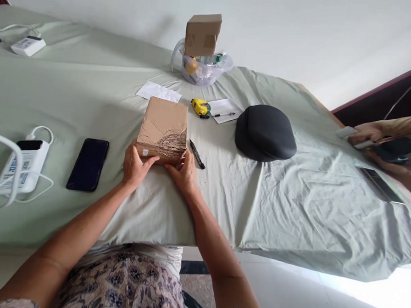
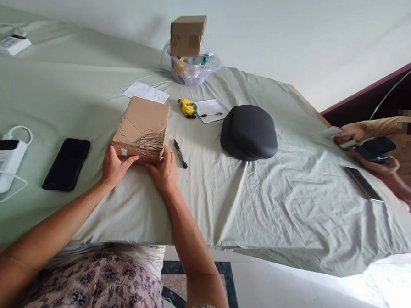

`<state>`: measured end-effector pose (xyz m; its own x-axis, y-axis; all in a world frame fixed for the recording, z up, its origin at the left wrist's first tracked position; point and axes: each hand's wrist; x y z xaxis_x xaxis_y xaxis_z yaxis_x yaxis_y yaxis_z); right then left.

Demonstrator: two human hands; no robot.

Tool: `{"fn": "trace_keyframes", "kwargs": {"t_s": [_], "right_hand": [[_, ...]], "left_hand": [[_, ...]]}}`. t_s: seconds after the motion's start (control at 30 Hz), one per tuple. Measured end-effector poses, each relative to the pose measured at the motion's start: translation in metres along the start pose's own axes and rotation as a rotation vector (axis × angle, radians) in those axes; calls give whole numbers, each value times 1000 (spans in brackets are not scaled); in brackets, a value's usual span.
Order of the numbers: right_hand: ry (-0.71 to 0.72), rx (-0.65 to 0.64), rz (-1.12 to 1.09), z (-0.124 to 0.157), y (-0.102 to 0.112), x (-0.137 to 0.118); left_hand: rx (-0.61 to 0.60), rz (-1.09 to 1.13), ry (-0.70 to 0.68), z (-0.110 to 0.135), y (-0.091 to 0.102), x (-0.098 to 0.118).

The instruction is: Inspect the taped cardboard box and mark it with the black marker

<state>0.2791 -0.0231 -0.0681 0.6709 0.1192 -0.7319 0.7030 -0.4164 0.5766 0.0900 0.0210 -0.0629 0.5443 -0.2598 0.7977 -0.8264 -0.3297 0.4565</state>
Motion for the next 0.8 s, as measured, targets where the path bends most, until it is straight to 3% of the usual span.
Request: {"fn": "trace_keyframes", "kwargs": {"t_s": [0.27, 0.53, 0.67, 0.8], "right_hand": [[75, 21, 126, -2, -4, 3], [132, 135, 32, -4, 2, 3], [227, 224, -96, -5, 11, -3], [415, 310, -149, -1, 24, -13]], "left_hand": [[22, 34, -5, 1, 1, 0], [62, 140, -2, 1, 3, 3], [53, 310, 55, 0, 6, 10], [23, 583, 58, -3, 8, 15]]}}
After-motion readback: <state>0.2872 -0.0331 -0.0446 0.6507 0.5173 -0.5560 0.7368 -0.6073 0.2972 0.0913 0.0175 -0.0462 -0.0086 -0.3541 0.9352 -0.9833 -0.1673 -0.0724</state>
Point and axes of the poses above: each hand's wrist, its own z-axis away from the middle knuckle, its own y-axis out of the back of the hand, x = y × z, and after that the axes turned 4 degrees about z, right-handed
